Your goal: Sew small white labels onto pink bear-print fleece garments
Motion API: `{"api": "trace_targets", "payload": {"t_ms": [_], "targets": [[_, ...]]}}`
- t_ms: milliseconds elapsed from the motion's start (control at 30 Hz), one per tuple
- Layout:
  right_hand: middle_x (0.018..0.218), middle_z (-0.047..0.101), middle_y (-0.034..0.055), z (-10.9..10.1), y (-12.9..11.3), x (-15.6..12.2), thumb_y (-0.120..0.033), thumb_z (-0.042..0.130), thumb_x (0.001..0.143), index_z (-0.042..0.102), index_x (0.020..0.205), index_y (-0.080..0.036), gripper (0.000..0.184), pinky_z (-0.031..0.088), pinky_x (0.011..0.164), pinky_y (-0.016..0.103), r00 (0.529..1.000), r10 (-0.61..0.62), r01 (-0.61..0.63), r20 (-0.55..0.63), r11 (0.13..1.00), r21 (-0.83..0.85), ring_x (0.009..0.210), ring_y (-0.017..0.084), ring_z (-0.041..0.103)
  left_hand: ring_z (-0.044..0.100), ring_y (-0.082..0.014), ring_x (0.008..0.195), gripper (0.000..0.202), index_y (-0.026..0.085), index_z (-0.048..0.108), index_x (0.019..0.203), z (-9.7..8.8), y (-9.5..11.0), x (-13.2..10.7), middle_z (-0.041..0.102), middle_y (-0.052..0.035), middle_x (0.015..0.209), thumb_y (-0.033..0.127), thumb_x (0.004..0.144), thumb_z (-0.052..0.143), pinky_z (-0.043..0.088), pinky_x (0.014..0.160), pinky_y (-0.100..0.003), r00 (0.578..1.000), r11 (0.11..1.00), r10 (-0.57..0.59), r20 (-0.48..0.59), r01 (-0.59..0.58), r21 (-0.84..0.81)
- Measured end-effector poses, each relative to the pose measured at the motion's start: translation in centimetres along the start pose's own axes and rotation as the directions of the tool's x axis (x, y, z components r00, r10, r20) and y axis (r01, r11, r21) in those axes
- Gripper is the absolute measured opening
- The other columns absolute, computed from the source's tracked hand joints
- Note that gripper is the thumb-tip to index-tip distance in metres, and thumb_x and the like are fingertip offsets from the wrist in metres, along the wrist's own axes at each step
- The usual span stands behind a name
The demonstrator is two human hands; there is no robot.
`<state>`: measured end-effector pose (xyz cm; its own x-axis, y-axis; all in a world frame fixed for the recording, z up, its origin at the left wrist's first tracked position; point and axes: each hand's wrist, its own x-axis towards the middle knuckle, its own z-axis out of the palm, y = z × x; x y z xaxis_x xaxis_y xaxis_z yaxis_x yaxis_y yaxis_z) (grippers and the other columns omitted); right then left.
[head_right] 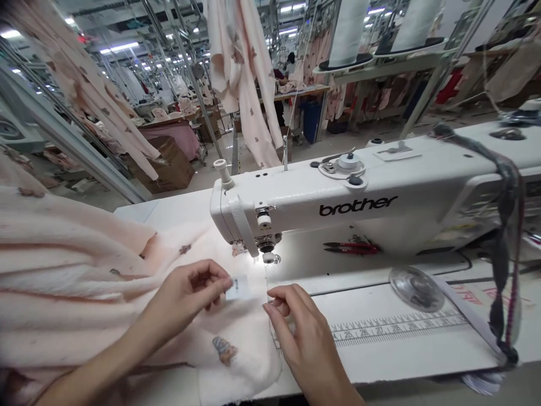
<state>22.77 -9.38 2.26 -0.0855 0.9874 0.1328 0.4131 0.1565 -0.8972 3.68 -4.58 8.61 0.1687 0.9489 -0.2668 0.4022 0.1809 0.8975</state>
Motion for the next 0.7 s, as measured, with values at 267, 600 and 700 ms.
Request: {"api": "trace_targets", "payload": {"t_ms": [267, 600, 700], "targets": [[0.084, 0.05, 0.0062, 2.1, 3.0, 0.3, -0.016, 0.041, 0.092, 0.055, 0.089, -0.018, 0.015, 0.046, 0.061, 0.031, 0.916, -0.397, 0.376, 0.055, 0.803, -0.463, 0.074, 0.019, 0.051, 0.057, -0.0143, 0.054, 0.019, 0.015, 0.06, 0.07, 1.6, -3.4, 4.9, 0.06, -0.0014, 0.058, 0.032, 0.079, 0.058, 0.042, 0.055, -0.024, 0.999, 0.981, -0.023, 0.023, 0.018, 0.193], [0.09, 0.053, 0.0094, 3.6, 3.4, 0.5, -0.018, 0.044, 0.094, 0.055, 0.115, -0.011, 0.025, 0.044, 0.069, 0.033, 0.889, -0.455, 0.331, -0.048, 0.712, -0.619, 0.082, 0.021, 0.051, 0.055, -0.0128, 0.054, 0.019, 0.014, 0.06, 0.073, 2.4, -4.1, 4.9, 0.059, 0.0002, 0.056, 0.032, 0.08, 0.058, 0.04, 0.057, -0.023, 0.996, 0.987, -0.079, 0.051, 0.071, 0.147], [0.087, 0.052, 0.009, 3.6, 3.5, 0.5, -0.018, 0.042, 0.094, 0.055, 0.117, -0.01, 0.028, 0.044, 0.065, 0.032, 0.9, -0.434, 0.33, -0.021, 0.714, -0.618, 0.078, 0.02, 0.05, 0.056, -0.0134, 0.054, 0.019, 0.014, 0.061, 0.074, 2.4, -4.3, 5.1, 0.059, 0.0, 0.057, 0.032, 0.079, 0.057, 0.041, 0.057, -0.024, 0.995, 0.987, -0.077, 0.068, 0.066, 0.146]]}}
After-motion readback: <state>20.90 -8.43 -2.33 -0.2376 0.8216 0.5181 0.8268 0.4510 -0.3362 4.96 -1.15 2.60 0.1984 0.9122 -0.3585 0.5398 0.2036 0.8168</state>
